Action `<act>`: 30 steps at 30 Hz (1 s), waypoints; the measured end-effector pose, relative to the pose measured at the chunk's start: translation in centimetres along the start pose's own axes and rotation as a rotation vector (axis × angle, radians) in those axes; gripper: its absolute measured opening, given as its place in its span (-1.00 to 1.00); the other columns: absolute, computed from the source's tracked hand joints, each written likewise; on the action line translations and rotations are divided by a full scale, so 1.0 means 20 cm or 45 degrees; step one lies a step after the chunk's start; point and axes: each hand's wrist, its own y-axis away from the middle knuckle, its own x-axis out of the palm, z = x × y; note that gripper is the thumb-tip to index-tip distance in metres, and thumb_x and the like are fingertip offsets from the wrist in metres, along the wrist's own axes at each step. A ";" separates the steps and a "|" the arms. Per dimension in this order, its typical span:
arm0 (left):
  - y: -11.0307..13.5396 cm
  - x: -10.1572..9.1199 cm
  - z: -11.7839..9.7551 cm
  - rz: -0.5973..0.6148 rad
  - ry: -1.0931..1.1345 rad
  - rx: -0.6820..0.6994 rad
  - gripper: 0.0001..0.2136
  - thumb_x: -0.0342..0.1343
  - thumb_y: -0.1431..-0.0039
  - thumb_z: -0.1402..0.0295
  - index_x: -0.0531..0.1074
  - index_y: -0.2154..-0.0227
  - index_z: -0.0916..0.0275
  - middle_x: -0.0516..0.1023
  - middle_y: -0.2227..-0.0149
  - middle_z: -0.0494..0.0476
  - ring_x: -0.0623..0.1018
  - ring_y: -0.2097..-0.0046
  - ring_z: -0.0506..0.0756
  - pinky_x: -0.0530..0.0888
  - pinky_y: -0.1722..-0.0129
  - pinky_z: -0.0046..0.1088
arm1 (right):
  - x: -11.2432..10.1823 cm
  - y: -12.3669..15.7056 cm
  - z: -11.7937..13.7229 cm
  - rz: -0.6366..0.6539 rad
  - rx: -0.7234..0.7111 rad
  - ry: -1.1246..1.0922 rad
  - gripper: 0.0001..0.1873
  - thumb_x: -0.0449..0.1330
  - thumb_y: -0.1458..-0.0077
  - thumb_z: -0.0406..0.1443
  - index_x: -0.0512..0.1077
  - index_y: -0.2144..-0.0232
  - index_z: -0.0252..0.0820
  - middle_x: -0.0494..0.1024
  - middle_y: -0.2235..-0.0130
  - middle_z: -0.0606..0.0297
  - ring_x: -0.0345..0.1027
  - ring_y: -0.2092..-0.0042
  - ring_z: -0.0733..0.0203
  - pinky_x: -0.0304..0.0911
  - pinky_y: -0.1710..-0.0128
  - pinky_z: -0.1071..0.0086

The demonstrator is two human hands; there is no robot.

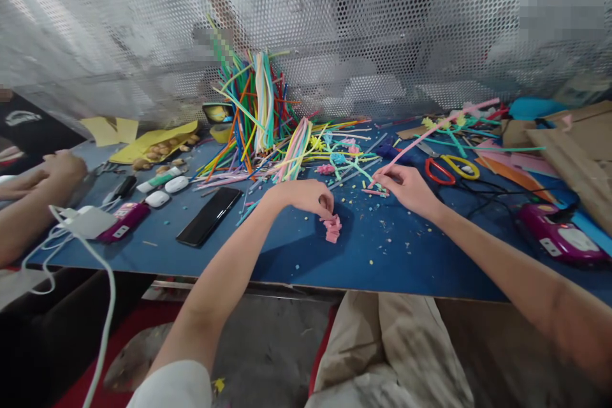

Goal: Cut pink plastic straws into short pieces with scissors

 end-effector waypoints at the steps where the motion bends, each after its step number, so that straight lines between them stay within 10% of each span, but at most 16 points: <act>1: -0.01 0.01 0.00 0.027 0.013 0.021 -0.79 0.22 -0.05 0.17 0.62 0.32 0.14 0.62 0.36 0.03 0.52 0.36 0.02 0.27 0.39 -0.51 | 0.00 0.00 0.00 0.003 -0.001 -0.005 -0.65 0.18 -0.16 -0.03 0.54 0.30 -0.18 0.61 0.28 0.21 0.45 0.29 0.13 0.40 0.27 0.25; 20: 0.01 -0.02 0.05 0.162 0.301 0.105 -0.70 0.20 -0.11 0.19 0.58 0.11 0.14 0.67 0.22 0.08 0.60 0.23 0.04 0.38 0.27 -0.56 | 0.00 0.00 0.00 0.013 0.024 -0.081 -0.64 0.20 -0.13 -0.01 0.54 0.29 -0.19 0.61 0.31 0.22 0.38 0.39 0.22 0.33 0.41 0.34; 30: -0.02 0.00 0.05 -0.189 0.174 0.182 -0.78 0.13 -0.21 0.19 0.58 0.23 0.19 0.64 0.27 0.08 0.56 0.28 0.02 0.31 0.29 -0.53 | 0.01 0.00 -0.01 0.025 0.007 -0.093 -0.65 0.21 -0.14 -0.01 0.53 0.31 -0.18 0.59 0.34 0.25 0.38 0.41 0.24 0.34 0.37 0.31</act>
